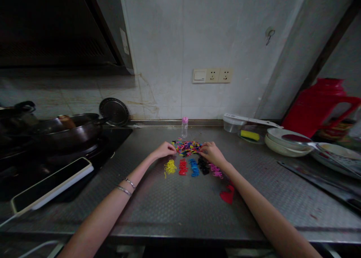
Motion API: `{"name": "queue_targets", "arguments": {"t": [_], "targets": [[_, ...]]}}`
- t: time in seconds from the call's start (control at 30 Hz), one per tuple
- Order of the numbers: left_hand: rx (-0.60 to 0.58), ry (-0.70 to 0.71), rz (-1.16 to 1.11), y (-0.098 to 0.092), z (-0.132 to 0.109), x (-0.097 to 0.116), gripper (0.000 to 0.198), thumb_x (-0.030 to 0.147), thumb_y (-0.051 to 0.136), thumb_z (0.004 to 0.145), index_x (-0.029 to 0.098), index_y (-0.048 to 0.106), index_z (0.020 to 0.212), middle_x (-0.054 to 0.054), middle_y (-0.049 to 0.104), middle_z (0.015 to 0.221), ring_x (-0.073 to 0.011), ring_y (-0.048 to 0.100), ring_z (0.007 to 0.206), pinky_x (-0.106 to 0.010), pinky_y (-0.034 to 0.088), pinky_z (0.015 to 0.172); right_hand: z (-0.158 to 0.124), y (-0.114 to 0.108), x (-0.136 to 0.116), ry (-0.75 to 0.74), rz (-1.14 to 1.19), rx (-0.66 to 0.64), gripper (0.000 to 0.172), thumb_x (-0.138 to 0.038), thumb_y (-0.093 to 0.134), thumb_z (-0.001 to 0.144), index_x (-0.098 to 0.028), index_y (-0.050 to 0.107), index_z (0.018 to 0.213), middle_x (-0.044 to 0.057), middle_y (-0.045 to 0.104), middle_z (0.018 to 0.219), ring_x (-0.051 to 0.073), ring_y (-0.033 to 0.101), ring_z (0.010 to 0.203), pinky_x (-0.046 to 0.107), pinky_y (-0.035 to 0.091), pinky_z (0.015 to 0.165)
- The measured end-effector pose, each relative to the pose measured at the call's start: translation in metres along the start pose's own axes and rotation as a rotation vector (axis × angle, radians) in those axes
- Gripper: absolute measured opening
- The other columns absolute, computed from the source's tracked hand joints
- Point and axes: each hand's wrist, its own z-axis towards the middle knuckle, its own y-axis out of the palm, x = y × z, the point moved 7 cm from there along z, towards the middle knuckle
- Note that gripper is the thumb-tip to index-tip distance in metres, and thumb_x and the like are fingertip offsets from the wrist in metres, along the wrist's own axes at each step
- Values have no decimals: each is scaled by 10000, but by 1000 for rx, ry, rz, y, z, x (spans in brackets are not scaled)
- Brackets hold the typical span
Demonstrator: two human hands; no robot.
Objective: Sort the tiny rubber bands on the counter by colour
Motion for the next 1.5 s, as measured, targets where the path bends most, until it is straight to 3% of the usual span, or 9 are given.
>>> {"name": "queue_targets", "arguments": {"t": [0.47, 0.8, 0.93, 1.13, 1.5], "targets": [[8, -1, -4, -1, 1, -5, 245, 265, 583, 626, 87, 697, 750, -59, 671, 712, -144, 569, 644, -239, 415, 637, 0, -20, 8, 31, 32, 72, 205, -264, 479, 812, -173, 662, 814, 73, 602, 938, 196, 485, 882, 297, 384, 766], [8, 15, -28, -2, 3, -9, 232, 254, 586, 625, 87, 695, 745, -66, 670, 720, -150, 579, 664, -243, 429, 649, -3, -30, 7, 41, -315, -56, 203, -253, 455, 830, -199, 649, 853, 103, 593, 976, 242, 447, 918, 323, 357, 708], [6, 13, -21, -2, 3, -10, 229, 251, 584, 628, 91, 695, 749, -63, 671, 725, -146, 580, 662, -238, 428, 649, -5, -38, 10, 67, -388, -27, 224, -247, 433, 840, -191, 645, 798, 113, 587, 935, 252, 441, 907, 333, 344, 688], [8, 5, -6, -2, 2, -11, 227, 245, 570, 640, 91, 693, 753, -60, 672, 719, -142, 579, 652, -232, 426, 638, -3, -48, 3, 41, -264, 104, 256, -290, 405, 858, -190, 640, 845, 88, 585, 941, 223, 448, 893, 312, 361, 713], [88, 27, -38, -4, 4, -5, 229, 243, 560, 649, 85, 685, 757, -65, 670, 731, -149, 588, 678, -237, 441, 660, -2, -35, -7, -44, -72, 90, 233, -282, 435, 839, -177, 644, 843, 80, 594, 925, 204, 470, 872, 316, 390, 756]]}}
